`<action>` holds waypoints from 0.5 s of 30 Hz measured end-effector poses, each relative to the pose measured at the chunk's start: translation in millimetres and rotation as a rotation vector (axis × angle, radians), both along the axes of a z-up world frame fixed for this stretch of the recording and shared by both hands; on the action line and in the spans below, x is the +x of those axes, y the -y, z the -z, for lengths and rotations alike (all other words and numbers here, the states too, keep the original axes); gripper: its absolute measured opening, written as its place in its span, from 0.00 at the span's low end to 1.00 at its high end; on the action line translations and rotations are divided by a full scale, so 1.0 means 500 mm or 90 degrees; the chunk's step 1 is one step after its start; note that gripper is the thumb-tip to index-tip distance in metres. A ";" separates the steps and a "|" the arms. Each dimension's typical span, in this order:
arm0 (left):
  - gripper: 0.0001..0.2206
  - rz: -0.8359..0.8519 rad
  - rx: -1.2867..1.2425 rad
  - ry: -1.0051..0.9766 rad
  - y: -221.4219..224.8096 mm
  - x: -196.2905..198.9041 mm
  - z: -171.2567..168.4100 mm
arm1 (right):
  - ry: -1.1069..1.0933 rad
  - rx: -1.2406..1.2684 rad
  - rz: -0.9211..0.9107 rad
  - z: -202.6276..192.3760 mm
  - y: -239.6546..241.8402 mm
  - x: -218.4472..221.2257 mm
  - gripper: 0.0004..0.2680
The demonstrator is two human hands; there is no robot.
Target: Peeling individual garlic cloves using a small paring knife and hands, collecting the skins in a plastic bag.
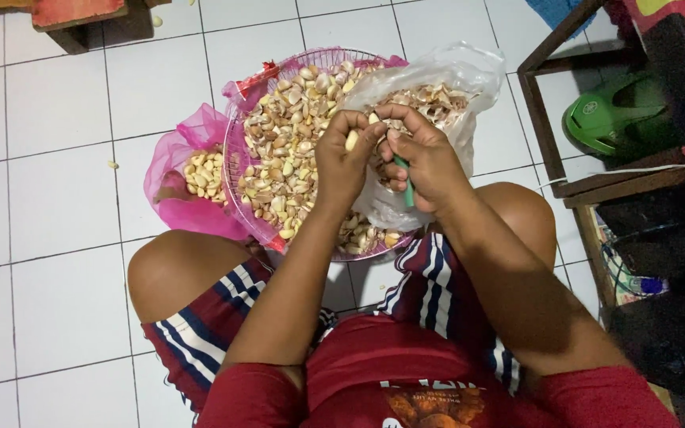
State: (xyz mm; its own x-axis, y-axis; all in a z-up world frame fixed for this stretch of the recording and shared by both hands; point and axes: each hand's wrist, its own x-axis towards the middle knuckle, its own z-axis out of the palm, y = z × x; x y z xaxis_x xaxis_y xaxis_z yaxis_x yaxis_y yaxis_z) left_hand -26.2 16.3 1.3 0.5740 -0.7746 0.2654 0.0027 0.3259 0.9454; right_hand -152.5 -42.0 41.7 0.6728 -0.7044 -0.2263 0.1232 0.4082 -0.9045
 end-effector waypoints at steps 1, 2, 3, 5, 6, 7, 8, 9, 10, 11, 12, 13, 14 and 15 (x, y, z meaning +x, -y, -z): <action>0.08 0.000 -0.001 -0.001 0.001 0.001 0.003 | -0.001 -0.001 0.000 -0.005 0.000 -0.004 0.12; 0.08 -0.013 0.005 0.062 0.003 0.005 0.005 | 0.000 -0.009 -0.003 -0.010 0.002 -0.004 0.12; 0.09 -0.026 0.011 0.125 0.005 0.009 0.007 | 0.002 -0.016 -0.006 -0.016 0.003 -0.004 0.12; 0.09 -0.044 0.005 0.214 0.013 0.023 0.030 | -0.007 -0.012 -0.008 -0.008 0.008 -0.003 0.12; 0.09 -0.058 0.003 0.301 0.014 0.028 0.043 | -0.018 -0.006 -0.005 -0.002 0.008 -0.004 0.12; 0.09 -0.060 0.005 0.300 0.014 0.024 0.046 | -0.019 -0.004 -0.008 -0.001 0.010 -0.004 0.12; 0.10 -0.061 0.002 0.312 0.016 0.020 0.048 | -0.018 0.012 -0.010 -0.001 0.012 -0.004 0.12; 0.10 -0.062 -0.002 0.324 0.019 0.017 0.049 | -0.017 0.028 -0.012 -0.001 0.014 -0.005 0.12; 0.10 -0.063 -0.002 0.323 0.018 0.015 0.048 | -0.018 0.027 -0.013 0.002 0.016 -0.003 0.12; 0.10 -0.061 -0.003 0.317 0.018 0.013 0.047 | -0.028 0.014 -0.012 0.004 0.018 -0.001 0.12; 0.10 -0.059 -0.004 0.313 0.017 0.012 0.045 | -0.037 0.002 -0.011 0.006 0.019 0.002 0.12; 0.10 -0.061 -0.004 0.313 0.018 0.011 0.042 | -0.037 0.002 -0.013 0.000 0.016 0.008 0.12; 0.10 -0.064 -0.002 0.309 0.016 0.010 0.040 | -0.084 -0.048 0.008 -0.005 0.011 0.013 0.11; 0.10 -0.067 0.000 0.306 0.015 0.009 0.037 | -0.132 -0.097 0.029 -0.009 0.007 0.019 0.11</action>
